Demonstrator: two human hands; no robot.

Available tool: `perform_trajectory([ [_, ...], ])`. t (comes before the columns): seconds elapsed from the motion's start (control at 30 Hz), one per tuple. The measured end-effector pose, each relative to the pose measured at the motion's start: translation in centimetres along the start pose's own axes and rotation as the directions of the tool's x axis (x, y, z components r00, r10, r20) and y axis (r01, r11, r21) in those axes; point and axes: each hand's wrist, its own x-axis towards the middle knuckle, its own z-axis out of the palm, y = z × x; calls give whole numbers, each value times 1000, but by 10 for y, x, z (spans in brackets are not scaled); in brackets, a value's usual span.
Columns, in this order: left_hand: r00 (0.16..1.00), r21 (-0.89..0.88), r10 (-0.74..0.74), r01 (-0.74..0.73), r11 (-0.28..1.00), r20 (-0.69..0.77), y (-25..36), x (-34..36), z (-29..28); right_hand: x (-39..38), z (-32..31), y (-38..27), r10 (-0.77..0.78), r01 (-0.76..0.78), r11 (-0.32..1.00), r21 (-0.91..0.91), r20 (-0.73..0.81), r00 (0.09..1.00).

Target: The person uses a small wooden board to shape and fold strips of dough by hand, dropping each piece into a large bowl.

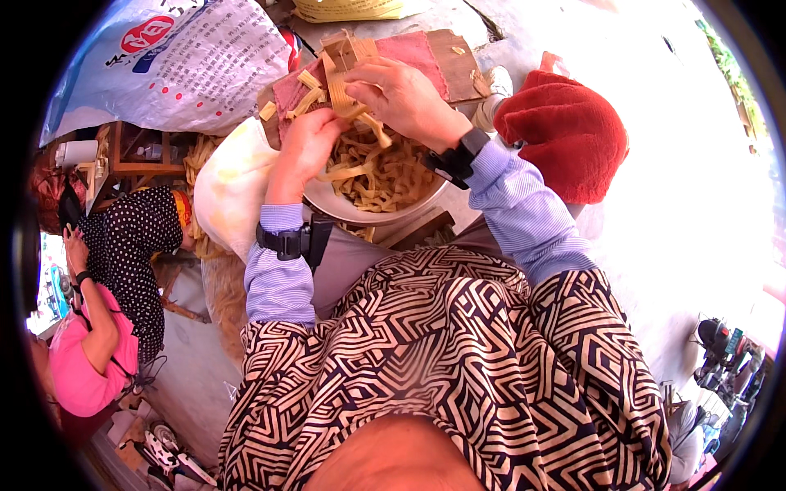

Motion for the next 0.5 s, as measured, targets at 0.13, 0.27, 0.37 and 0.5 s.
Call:
perform_trajectory([
  [0.13, 969, -321, -65, 142, 936, 239, 29, 2, -12, -6, 7, 13, 372, -387, 921, -38, 372, 850],
  [0.27, 967, -370, -163, 228, 900, 198, 16, 10, -7, -19, -5, -23, 349, -797, 446, 406, 742, 573],
  [0.37, 945, -820, -252, 310, 482, 210, 38, -7, 10, -19, -16, -44, 355, -673, 32, 739, 621, 699],
  [0.5, 949, -898, -137, 312, 311, 283, 65, -24, 14, -21, -1, -27, 285, -263, 935, 239, -66, 956],
])
